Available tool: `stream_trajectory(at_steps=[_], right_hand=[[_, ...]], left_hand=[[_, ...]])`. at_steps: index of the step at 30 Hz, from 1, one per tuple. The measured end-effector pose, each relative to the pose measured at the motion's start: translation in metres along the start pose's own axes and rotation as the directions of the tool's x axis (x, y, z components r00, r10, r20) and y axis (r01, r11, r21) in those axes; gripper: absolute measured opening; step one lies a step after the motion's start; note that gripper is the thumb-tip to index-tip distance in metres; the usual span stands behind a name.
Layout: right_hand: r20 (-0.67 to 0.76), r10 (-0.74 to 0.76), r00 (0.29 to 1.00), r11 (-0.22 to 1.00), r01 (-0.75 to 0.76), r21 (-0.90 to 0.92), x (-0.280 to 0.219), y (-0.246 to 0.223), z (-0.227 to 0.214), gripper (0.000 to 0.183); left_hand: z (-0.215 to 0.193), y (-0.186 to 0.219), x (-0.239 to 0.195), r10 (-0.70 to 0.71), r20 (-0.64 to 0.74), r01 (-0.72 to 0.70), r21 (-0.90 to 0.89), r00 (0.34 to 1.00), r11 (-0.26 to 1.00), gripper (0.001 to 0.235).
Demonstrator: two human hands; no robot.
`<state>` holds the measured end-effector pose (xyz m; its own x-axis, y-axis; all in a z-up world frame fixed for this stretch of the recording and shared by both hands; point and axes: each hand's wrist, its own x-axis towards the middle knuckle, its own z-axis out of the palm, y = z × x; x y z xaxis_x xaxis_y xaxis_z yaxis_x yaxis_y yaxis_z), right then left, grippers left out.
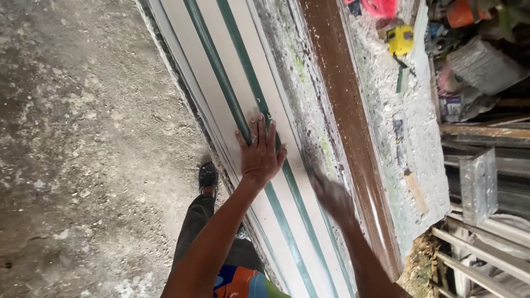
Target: Finishing and cleaning details on a striped mold using a hand scraper to remove excess material.
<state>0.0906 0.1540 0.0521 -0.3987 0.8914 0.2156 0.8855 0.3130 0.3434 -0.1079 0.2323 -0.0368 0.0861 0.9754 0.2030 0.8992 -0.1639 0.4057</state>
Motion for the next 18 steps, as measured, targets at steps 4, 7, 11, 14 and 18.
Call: stream_trajectory(at_steps=[4, 7, 11, 14, 18], right_hand=[[0.829, 0.256, 0.498, 0.779, -0.614, 0.128, 0.040, -0.008, -0.052, 0.048], [0.765, 0.191, 0.615, 0.828, -0.519, 0.211, 0.110, -0.013, -0.018, 0.048], [0.865, 0.194, 0.462, 0.805, -0.579, 0.129, 0.166, -0.004, 0.018, 0.047], [0.857, 0.172, 0.485, 0.762, -0.617, 0.196, 0.145, -0.015, -0.056, 0.053], [0.902, 0.278, 0.329, 0.748, -0.664, 0.012, 0.043, -0.003, -0.036, 0.050]], left_hand=[[0.005, 0.000, 0.003, -0.015, -0.003, 0.015, -0.003, 1.000, 1.000, 0.070], [0.006, 0.001, -0.001, 0.001, -0.012, -0.001, 0.004, 1.000, 1.000, 0.071], [-0.010, 0.001, 0.006, -0.005, 0.026, 0.005, -0.001, 1.000, 1.000, 0.070], [-0.007, 0.000, 0.006, -0.009, 0.045, 0.009, -0.012, 0.999, 1.000, 0.071], [-0.002, 0.001, 0.004, -0.028, 0.056, 0.028, 0.001, 0.998, 1.000, 0.069]])
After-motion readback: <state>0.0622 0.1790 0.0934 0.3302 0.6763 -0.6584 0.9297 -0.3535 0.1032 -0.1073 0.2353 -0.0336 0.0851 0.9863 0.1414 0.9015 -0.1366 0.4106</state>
